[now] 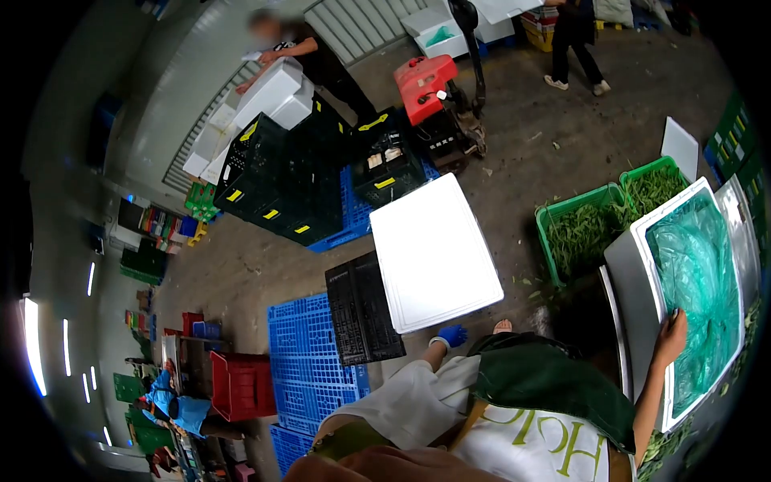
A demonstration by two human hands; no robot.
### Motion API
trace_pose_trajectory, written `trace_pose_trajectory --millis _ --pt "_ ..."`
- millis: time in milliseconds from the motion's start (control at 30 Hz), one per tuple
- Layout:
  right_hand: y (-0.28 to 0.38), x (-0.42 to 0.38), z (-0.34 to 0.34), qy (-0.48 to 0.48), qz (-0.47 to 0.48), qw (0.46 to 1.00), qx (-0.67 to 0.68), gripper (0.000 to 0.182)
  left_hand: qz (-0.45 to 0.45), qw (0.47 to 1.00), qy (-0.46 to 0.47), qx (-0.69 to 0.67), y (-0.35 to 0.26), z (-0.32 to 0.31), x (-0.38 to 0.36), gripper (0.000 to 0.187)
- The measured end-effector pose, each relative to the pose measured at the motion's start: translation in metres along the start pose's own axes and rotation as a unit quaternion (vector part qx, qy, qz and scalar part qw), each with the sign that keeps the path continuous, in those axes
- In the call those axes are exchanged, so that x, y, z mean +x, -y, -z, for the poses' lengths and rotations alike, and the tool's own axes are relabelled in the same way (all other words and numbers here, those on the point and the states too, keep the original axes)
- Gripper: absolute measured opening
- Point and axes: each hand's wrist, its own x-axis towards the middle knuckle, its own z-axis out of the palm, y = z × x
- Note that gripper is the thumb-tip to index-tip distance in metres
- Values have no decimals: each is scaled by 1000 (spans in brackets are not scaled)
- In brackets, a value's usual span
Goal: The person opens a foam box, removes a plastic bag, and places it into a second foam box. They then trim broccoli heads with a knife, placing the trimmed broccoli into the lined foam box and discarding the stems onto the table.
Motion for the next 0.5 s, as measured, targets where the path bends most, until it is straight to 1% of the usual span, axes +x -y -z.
trace_pose_trajectory --millis 67,233,267,367,400,433,500 --pt "6 0 4 -19 14 1000 -12 37 -9 1000 11 19 10 -3 5 30" --pt "14 1 12 -24 15 1000 -7 35 -46 996 42 61 27 -20 27 31" --pt "17 2 12 -28 19 999 -5 35 -55 996 37 57 30 -24 36 32" --pt "16 2 11 -4 -6 1000 -18 34 -63 997 -4 36 34 -43 68 25" --pt "16 2 10 -8 -5 1000 -20 36 -65 997 -17 29 36 -45 74 23" --pt "13 0 7 -12 -4 1000 -23 39 -30 998 -60 7 28 -40 74 29" --pt "8 -2 4 -14 -4 1000 -27 42 -78 996 -38 -12 27 -21 70 30"
